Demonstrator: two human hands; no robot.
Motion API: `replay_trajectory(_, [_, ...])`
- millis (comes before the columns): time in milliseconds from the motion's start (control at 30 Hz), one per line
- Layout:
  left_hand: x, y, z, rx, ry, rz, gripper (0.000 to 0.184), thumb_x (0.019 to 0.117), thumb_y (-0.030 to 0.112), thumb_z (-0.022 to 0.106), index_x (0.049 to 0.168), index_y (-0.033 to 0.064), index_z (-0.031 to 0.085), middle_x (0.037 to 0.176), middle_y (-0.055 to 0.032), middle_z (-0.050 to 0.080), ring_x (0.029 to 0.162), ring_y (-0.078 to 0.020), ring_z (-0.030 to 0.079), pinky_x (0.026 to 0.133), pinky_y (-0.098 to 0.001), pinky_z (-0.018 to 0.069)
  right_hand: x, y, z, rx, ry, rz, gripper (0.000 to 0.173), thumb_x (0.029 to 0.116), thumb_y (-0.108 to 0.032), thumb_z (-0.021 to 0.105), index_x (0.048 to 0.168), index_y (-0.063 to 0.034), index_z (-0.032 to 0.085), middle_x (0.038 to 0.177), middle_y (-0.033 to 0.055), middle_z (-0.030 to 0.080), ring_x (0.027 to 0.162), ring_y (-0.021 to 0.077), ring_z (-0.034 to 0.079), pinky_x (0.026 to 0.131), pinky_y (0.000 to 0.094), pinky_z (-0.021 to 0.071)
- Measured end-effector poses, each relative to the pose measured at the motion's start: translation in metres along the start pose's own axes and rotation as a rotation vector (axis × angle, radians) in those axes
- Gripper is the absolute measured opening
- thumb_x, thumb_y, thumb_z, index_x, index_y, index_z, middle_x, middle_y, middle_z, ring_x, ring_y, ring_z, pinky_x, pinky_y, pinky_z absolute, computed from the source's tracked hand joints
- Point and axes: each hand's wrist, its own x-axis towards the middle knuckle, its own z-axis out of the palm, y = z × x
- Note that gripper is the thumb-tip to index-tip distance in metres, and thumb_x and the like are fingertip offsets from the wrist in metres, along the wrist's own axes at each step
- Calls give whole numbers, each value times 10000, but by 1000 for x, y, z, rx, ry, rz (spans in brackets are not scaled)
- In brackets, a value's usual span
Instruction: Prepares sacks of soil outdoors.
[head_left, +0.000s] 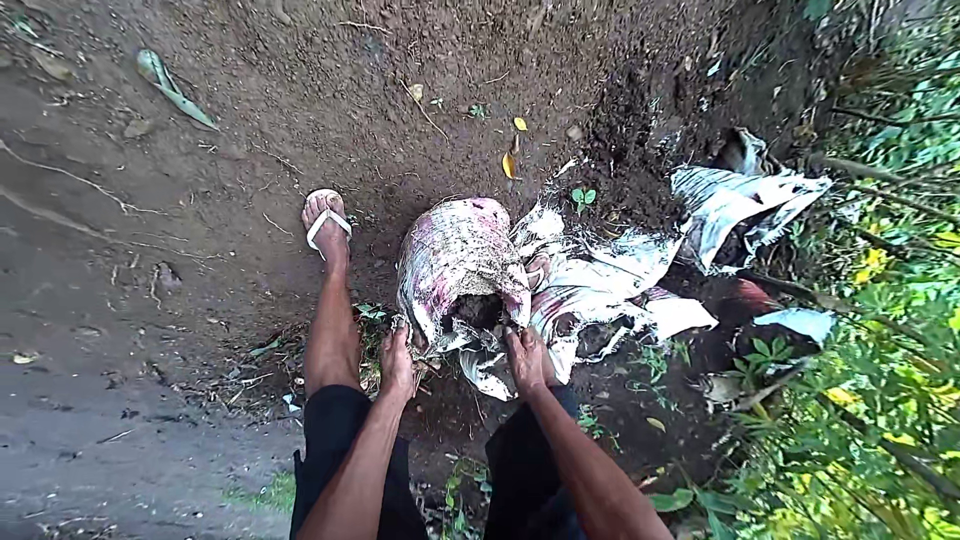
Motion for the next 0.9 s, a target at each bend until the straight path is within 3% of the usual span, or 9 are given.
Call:
replay_trajectory(33, [-1,1,0,14,0,-5,401,1124,227,385,1327,-77,549,1240,-158,614,1108,-131,584,1008,-298,468,0,-1,0,-1,-1,0,294,1035,-170,570,1135,91,661,998,192,703,960,212,674,921,388,531])
replay_trajectory(67, [-1,2,1,28,8,3,400,1122,228,387,1315,-79,556,1244,-161,612,1115,-131,580,1014,-300,459,-1,-3,0,5,-3,3,289,1036,-168,571,1127,92,662,999,193,703,965,210,672,925,383,526])
replay_trajectory(200, [-1,2,4,49,16,27,373,1122,225,386,1231,-66,593,1134,-118,632,1028,-97,597,957,-283,484,1,-6,-2,28,-29,15,306,1052,-172,551,1158,99,646,1041,209,697,1003,215,664,954,379,510])
replay_trajectory(333, [-2,1,5,77,-8,24,395,1126,240,371,1264,-73,569,1160,-131,620,1045,-110,589,966,-295,481,1,-1,-6,-15,-54,5,353,1052,-183,550,1221,115,632,1136,258,694,1104,278,664,1027,417,491])
replay_trajectory(367, [-1,0,6,93,0,30,392,1125,245,376,1252,-70,573,1136,-130,622,1026,-116,595,950,-300,490,2,2,-6,-29,-61,-1,358,1050,-193,553,1208,118,637,1112,261,697,1080,292,670,1012,437,497])
replay_trajectory(500, [0,1,10,180,-16,37,442,1125,261,389,1334,-92,556,1330,-207,602,1213,-175,574,1075,-350,440,2,8,-8,-80,-102,-7,385,1041,-247,567,1187,100,645,1043,245,705,1009,309,687,969,474,521])
replay_trajectory(667, [0,0,15,247,-21,53,416,1115,257,429,1316,-75,580,1282,-196,625,1184,-187,583,1063,-367,442,-8,10,-11,-221,-157,-117,365,1016,-268,585,1113,71,678,978,225,714,964,332,698,938,498,533])
replay_trajectory(767, [-7,0,11,295,-20,96,416,1113,246,436,1323,-84,576,1303,-207,620,1207,-189,579,1078,-360,435,-21,10,-18,-347,-233,-314,369,1007,-254,587,1160,54,720,1218,216,710,1208,365,645,1128,514,433])
replay_trajectory(900, [-30,11,3,535,-100,230,385,1083,171,494,1338,-106,575,1346,-274,607,1288,-284,573,1131,-427,417,-39,-1,-42,-367,-214,-457,281,1004,-198,583,1117,-23,770,1335,164,672,1285,342,607,1115,510,455])
